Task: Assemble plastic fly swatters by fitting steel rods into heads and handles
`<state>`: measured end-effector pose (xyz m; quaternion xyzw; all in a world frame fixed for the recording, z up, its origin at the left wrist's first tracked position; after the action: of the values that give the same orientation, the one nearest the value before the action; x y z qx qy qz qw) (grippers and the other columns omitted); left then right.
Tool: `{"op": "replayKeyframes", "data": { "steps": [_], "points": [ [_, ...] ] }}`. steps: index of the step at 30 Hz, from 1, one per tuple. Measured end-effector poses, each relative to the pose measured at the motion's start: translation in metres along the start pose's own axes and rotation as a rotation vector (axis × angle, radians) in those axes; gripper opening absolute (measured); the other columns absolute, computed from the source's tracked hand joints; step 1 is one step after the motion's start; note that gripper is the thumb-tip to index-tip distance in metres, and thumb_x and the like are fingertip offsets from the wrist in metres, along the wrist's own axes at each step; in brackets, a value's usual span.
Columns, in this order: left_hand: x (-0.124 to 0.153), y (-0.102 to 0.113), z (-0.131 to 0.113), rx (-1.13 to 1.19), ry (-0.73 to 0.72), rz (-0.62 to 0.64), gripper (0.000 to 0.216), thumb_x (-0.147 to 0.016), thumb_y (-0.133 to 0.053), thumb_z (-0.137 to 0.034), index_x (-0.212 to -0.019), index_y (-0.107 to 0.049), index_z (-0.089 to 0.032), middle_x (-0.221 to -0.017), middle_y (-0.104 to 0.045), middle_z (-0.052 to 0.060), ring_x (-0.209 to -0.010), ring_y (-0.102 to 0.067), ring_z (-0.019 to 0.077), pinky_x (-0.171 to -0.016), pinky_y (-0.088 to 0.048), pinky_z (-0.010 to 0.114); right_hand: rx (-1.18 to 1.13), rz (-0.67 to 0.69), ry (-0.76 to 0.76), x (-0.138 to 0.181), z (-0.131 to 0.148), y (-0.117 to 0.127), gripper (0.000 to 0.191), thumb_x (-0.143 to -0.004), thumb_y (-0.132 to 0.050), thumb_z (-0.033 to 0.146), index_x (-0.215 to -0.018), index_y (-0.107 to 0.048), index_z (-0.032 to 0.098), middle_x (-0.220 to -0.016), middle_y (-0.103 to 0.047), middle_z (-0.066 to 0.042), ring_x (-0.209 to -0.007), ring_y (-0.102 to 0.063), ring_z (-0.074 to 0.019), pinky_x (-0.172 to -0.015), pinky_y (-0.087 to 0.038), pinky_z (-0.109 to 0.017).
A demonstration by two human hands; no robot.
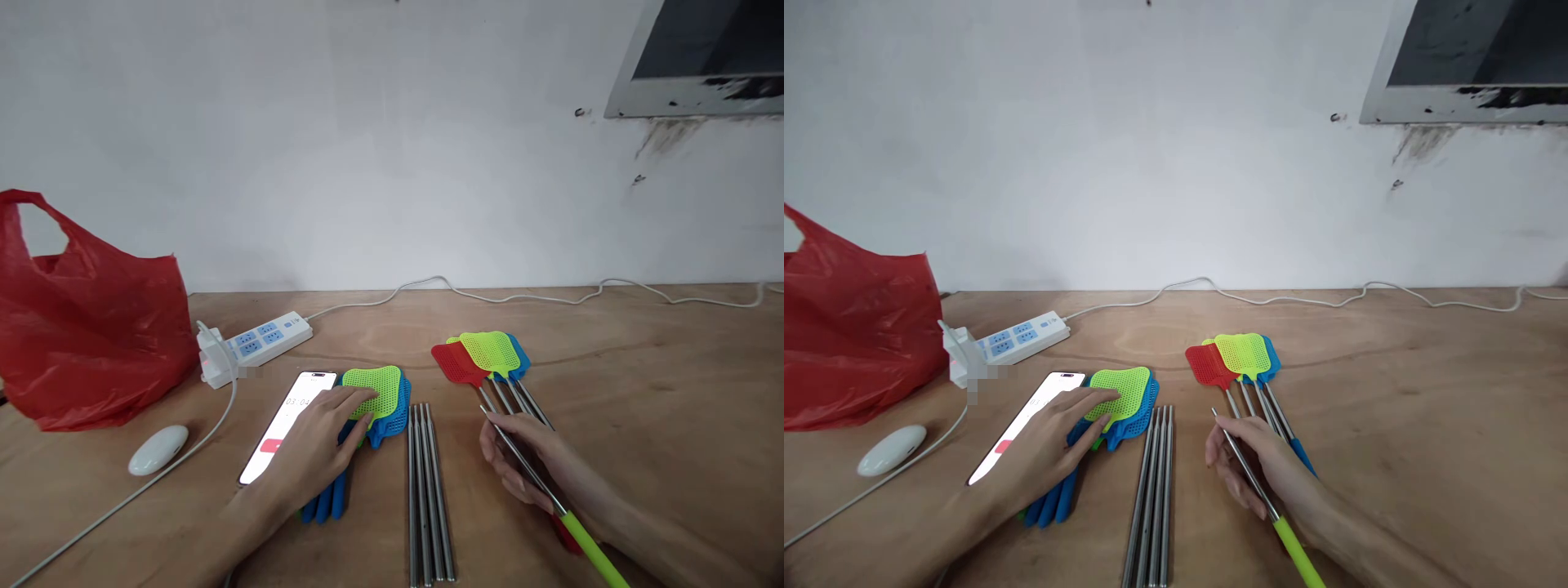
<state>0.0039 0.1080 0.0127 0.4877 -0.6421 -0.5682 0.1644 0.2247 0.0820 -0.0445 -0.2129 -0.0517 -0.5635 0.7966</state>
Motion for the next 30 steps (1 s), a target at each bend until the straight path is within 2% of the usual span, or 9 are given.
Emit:
{"op": "replayKeyframes", "data": {
  "steps": [3,6,10,13,16,18,22,26,30],
  "points": [
    [0.002,-0.004,0.001,0.016,0.014,0.044,0.037,-0.101,-0.044,-0.038,-0.128,-0.063,-0.022,-0.124,-0.07,0.009,-0.116,-0.062,0.0313,-0.099,-0.049,0.049,-0.03,-0.095,0.026,-0.002,0.005,0.012,0.053,-0.068,-0.071,0.066,-0.054,-0.061,0.016,-0.038,-0.046,0.003,-0.029,-0.032,-0.0048,-0.033,-0.015,-0.02],
    [0.002,-0.004,0.001,0.021,0.015,0.043,0.037,-0.101,-0.043,-0.039,-0.126,-0.064,-0.021,-0.123,-0.07,0.01,-0.115,-0.062,0.0314,-0.099,-0.049,0.049,-0.109,-0.143,0.108,-0.003,0.014,0.019,0.057,-0.062,-0.079,0.065,-0.047,-0.052,0.017,-0.04,-0.035,0.008,-0.034,-0.022,-0.0024,-0.036,-0.013,-0.02],
    [0.001,-0.003,-0.002,0.035,0.016,0.052,0.035,-0.101,-0.044,-0.038,-0.125,-0.063,-0.021,-0.124,-0.069,0.01,-0.116,-0.061,0.0306,-0.099,-0.048,0.047,-0.236,-0.276,0.21,0.002,0.023,0.032,0.047,-0.065,-0.083,0.059,-0.062,-0.06,0.018,-0.05,-0.029,0.01,-0.04,-0.017,-0.0032,-0.037,-0.017,-0.019],
    [-0.001,0.0,-0.006,0.08,0.012,0.055,0.032,-0.102,-0.043,-0.037,-0.124,-0.062,-0.021,-0.123,-0.068,0.009,-0.116,-0.061,0.0296,-0.099,-0.048,0.046,-0.247,-0.393,0.325,0.012,0.031,0.04,0.041,-0.067,-0.084,0.056,-0.076,-0.07,0.018,-0.054,-0.037,0.008,-0.043,-0.027,-0.0046,-0.038,-0.024,-0.018],
    [-0.001,0.005,-0.01,0.164,0.027,0.032,0.031,-0.104,-0.041,-0.037,-0.121,-0.061,-0.022,-0.121,-0.069,0.009,-0.114,-0.061,0.0282,-0.097,-0.048,0.043,-0.191,-0.37,0.336,0.014,0.035,0.033,0.04,-0.067,-0.087,0.052,-0.081,-0.075,0.017,-0.07,-0.059,-0.001,-0.057,-0.047,-0.0089,-0.045,-0.036,-0.018],
    [0.0,0.009,-0.009,0.227,0.057,0.012,0.032,-0.104,-0.038,-0.037,-0.122,-0.06,-0.023,-0.12,-0.069,0.009,-0.113,-0.062,0.0278,-0.096,-0.049,0.043,-0.164,-0.341,0.312,0.013,0.035,0.027,0.041,-0.065,-0.087,0.052,-0.08,-0.076,0.017,-0.076,-0.066,-0.005,-0.064,-0.053,-0.0121,-0.049,-0.041,-0.02],
    [0.002,0.011,-0.009,0.261,0.071,0.003,0.033,-0.104,-0.039,-0.038,-0.127,-0.057,-0.024,-0.118,-0.069,0.01,-0.111,-0.061,0.0285,-0.095,-0.049,0.043,-0.127,-0.305,0.29,0.011,0.032,0.02,0.041,-0.065,-0.087,0.054,-0.081,-0.078,0.016,-0.074,-0.068,-0.006,-0.065,-0.057,-0.0145,-0.05,-0.043,-0.022],
    [0.003,0.007,-0.022,0.211,-0.045,0.062,0.03,-0.1,-0.05,-0.038,-0.126,-0.059,-0.024,-0.106,-0.07,0.007,-0.101,-0.063,0.0263,-0.089,-0.05,0.039,-0.088,-0.223,0.266,0.008,0.024,0.015,0.039,-0.07,-0.084,0.051,-0.09,-0.08,0.018,-0.08,-0.07,-0.007,-0.069,-0.061,-0.0158,-0.049,-0.045,-0.021],
    [0.005,0.001,-0.035,0.165,-0.167,0.101,0.022,-0.102,-0.05,-0.035,-0.115,-0.063,-0.024,-0.101,-0.071,0.005,-0.091,-0.064,0.0234,-0.083,-0.048,0.036,-0.061,-0.158,0.271,0.005,0.018,0.012,0.035,-0.078,-0.079,0.05,-0.096,-0.08,0.02,-0.084,-0.071,-0.007,-0.069,-0.063,-0.0147,-0.05,-0.047,-0.021]
  ]
}}
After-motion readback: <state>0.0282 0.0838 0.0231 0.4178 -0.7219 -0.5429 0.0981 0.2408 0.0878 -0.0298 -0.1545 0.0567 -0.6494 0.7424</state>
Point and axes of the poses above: each hand's wrist, its own x-axis away from the middle knuckle, its own y-axis out of the back of the hand, z = x × y, the point moved 9 cm from there along -x, towards the middle knuckle
